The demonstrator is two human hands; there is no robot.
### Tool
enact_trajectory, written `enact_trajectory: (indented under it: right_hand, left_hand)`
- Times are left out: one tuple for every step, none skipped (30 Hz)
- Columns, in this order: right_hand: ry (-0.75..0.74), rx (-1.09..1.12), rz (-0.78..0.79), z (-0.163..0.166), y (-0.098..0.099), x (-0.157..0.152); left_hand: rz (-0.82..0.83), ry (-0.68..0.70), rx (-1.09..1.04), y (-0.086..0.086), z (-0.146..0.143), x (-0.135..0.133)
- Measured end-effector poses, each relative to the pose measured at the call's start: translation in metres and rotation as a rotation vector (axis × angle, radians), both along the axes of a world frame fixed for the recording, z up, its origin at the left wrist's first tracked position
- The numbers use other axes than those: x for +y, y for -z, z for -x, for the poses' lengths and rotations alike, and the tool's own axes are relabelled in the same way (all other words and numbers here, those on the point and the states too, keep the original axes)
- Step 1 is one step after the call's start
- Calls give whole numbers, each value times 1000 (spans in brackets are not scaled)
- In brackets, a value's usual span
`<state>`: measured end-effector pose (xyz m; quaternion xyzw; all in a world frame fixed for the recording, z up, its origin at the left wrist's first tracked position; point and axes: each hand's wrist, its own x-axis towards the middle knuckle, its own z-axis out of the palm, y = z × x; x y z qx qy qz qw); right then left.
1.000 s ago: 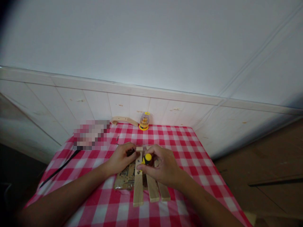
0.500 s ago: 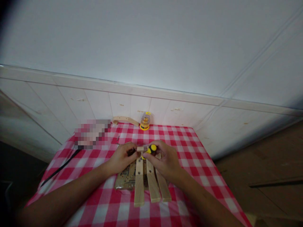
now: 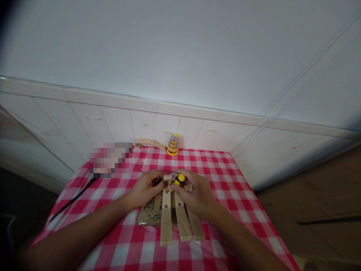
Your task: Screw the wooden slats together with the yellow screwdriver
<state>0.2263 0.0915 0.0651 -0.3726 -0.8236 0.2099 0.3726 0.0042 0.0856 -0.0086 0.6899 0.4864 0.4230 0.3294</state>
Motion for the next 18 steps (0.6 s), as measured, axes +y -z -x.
enact_trajectory:
  right_hand:
    - [-10,11,-14,0,0,0]
    - [-31,24,-31,1,0,-1]
    - [-61,37,-51,1,-1,-1]
    - [-98,47,-67,1,-1,-2]
    - [-137,52,-78,1,-1,-2]
    - [-169,53,-83,0,-1,-2]
    - [-184,51,-82,0,0,-2]
    - [-181,46,-73,-1,1,-1]
    - [-164,40,-60,-1,1,-1]
    - [-140,35,-45,-2,2,-1]
    - [-115,31,-31,-2,4,0]
    - [-95,30,-20,-2,4,0]
    - [-80,31,-14,-2,5,-1]
    - [-70,34,-13,-2,6,-1]
    - [-59,38,-16,-2,6,-1]
    - [-49,41,-16,-1,6,-2]
    - [-39,43,-16,-1,6,-2]
    - [-30,42,-14,0,6,-2]
  left_hand:
    - [-3,1,-4,0,0,0]
    - [-6,-2,-7,1,0,0]
    - [-7,-7,-8,1,0,0]
    - [-6,-13,-7,2,0,0]
    - [-3,-17,-8,2,0,0]
    - [1,-19,-7,2,-1,0]
    - [4,-18,-7,2,-1,0]
    - [5,-15,-8,1,-1,0]
    - [6,-11,-9,1,-1,0]
    - [5,-9,-8,0,-1,0]
    - [4,-7,-7,0,-1,0]
    - [4,-7,-8,-1,-1,0]
    - [5,-7,-10,-1,-1,0]
    - [6,-7,-12,-1,-1,0]
    - [8,-7,-13,-1,-1,0]
    - [10,-5,-14,-1,-1,0]
    - [14,-3,-15,-1,-1,0]
    - [18,-2,-15,0,-1,0]
